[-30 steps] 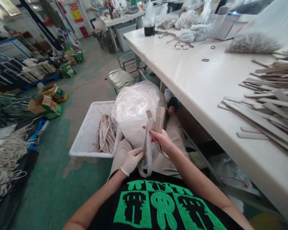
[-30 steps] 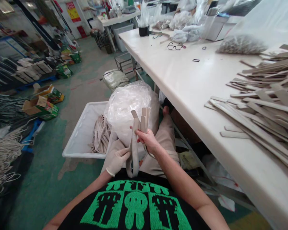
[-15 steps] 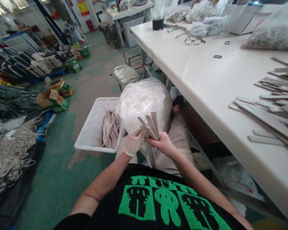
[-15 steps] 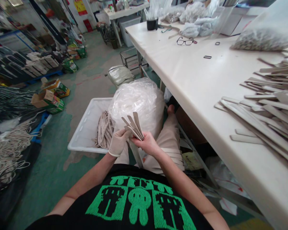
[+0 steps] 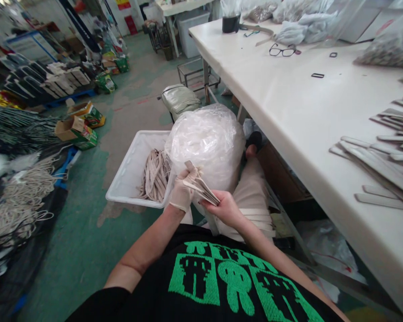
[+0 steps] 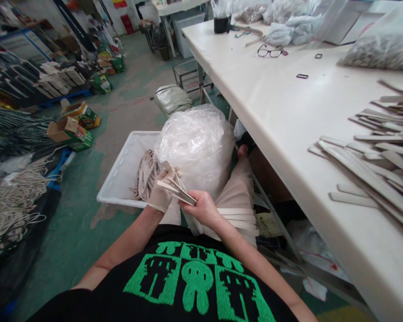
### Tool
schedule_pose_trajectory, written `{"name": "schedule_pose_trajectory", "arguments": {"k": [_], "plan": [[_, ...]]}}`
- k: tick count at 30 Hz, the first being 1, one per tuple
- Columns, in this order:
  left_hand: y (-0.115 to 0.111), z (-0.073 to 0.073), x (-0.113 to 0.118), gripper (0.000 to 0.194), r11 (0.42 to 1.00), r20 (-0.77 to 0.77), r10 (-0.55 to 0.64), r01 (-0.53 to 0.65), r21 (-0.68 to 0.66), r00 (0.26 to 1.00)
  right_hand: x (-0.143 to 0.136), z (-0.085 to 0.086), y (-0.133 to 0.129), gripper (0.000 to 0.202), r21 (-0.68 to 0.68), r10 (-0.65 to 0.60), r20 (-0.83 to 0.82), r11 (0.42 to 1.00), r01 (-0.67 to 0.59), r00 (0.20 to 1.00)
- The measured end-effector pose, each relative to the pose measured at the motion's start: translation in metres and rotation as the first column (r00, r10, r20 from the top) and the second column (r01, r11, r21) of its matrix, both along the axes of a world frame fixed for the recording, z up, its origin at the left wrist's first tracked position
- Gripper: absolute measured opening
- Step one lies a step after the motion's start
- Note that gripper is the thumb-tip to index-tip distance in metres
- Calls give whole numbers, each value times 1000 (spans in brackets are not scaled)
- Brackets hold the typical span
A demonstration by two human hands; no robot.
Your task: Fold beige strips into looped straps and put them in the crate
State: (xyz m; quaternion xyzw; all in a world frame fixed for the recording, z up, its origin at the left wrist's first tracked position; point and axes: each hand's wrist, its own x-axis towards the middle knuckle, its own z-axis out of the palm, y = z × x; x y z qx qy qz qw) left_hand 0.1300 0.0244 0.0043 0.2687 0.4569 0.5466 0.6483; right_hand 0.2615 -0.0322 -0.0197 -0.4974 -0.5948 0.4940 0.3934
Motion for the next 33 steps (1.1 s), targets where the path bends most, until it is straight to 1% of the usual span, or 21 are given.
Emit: {"name": "schedule_pose_trajectory", "arguments": {"k": [2, 5, 7, 10, 13, 15, 17, 19, 21, 22, 23, 24, 27, 29, 31, 33], "plan": [[8, 3, -11, 35, 999, 24, 27, -28, 25, 999, 0, -2, -5, 26, 22, 16, 59, 1000, -17, 998], [17, 3, -28, 29, 994, 62, 94, -98, 58, 994, -2, -10, -12, 24, 17, 85, 105, 996, -87, 991], [22, 2, -38, 26, 982, 72, 159, -165, 91, 985, -4, -18, -16, 25, -2, 131, 120, 991, -132, 984], [29, -2, -50, 21, 964, 71, 221, -229, 137, 973, -8, -26, -21, 27, -16, 147, 158, 989, -147, 976], [32, -6, -57, 22, 956, 22, 238, -238, 174, 971, -9, -32, -24, 28, -16, 159, 183, 987, -159, 970], [32, -7, -61, 25, 958, 31, 213, -215, 188, 976, -7, -33, -24, 30, -17, 146, 148, 989, -146, 978], [31, -6, -65, 29, 967, 81, 146, -160, 197, 986, 0, -33, -21, 28, -33, 65, 52, 997, -64, 996], [26, -3, -66, 35, 977, 86, 42, -59, 203, 995, 8, -27, -12, 29, -67, -104, -52, 993, 101, 993], [20, 1, -62, 41, 979, 10, -73, 70, 191, 997, 16, -15, 1, 36, -93, -269, -105, 961, 259, 958], [16, 3, -57, 44, 974, -45, -138, 144, 174, 989, 19, -7, 8, 39, -90, -315, -108, 948, 307, 943], [12, 4, -52, 46, 963, -100, -208, 221, 152, 973, 21, 2, 14, 40, -74, -324, -105, 945, 318, 940], [8, 5, -46, 46, 946, -151, -276, 296, 129, 949, 22, 10, 20, 41, -49, -305, -101, 952, 301, 947], [-3, 4, -29, 46, 882, -259, -434, 466, 74, 863, 22, 29, 32, 31, 67, -197, -66, 977, 202, 978], [-7, 1, -24, 46, 849, -312, -488, 526, 46, 815, 21, 32, 35, 26, 120, -152, -8, 981, 152, 988], [-9, -1, -22, 45, 827, -370, -515, 562, 22, 773, 22, 31, 34, 28, 131, -125, 42, 984, 118, 991], [-10, -1, -22, 45, 813, -419, -525, 583, 13, 741, 23, 26, 31, 28, 129, -97, 48, 988, 90, 994]]}}
